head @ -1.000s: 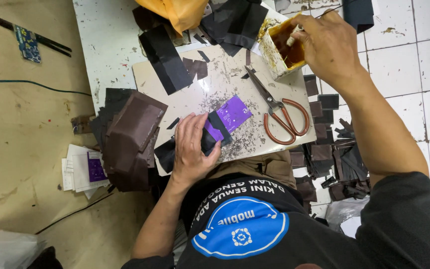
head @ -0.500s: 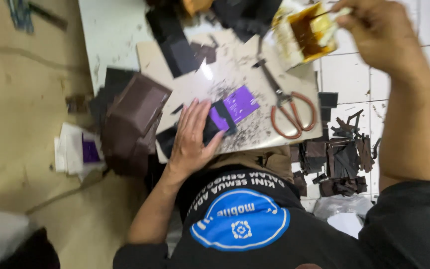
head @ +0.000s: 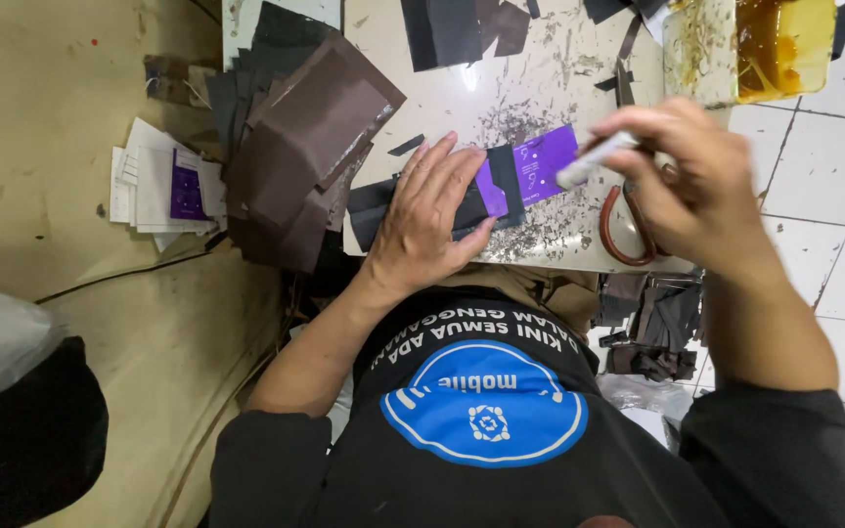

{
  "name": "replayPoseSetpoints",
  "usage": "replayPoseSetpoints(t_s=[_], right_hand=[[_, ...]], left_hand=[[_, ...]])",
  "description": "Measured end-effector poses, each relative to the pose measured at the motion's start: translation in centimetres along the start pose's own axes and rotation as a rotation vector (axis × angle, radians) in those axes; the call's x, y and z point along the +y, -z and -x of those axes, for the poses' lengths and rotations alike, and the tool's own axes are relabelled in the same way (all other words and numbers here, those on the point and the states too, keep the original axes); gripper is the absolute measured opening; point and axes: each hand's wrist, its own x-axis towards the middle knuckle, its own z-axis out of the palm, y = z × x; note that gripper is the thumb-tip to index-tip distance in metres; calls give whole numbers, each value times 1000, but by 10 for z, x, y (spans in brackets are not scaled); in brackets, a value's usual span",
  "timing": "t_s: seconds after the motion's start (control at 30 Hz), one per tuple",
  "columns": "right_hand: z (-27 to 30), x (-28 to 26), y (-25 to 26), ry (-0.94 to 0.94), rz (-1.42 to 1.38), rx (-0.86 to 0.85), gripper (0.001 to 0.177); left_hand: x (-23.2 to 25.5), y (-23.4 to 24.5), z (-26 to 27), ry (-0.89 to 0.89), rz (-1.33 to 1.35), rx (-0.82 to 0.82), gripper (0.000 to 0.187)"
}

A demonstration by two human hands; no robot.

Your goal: Assembling a leather wallet by applying adhesive, fitting pieces together, and trimming edges with scissors

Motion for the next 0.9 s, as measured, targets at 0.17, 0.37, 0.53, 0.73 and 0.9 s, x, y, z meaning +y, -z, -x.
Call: replayPoseSetpoints(t_s=[0.17, 0.37, 0.53, 0.73, 0.9], right_hand=[[-16, 18, -36, -130, -34, -24, 19], [-24, 31, -54, -70, 22, -17, 21], [-27, 40, -64, 22, 69, -2, 17], [-30, 42, -72, 101, 119, -11, 20], [-38, 37, -73, 170, 121, -1, 16]], left_hand=[[0, 2, -1, 13, 9, -6, 75], [2, 6, -4, 17, 9, -2, 74], [2, 6, -3, 32, 8, -10, 78], [3, 9, -3, 41, 11, -21, 78], [3, 8, -3, 37, 3, -14, 80]])
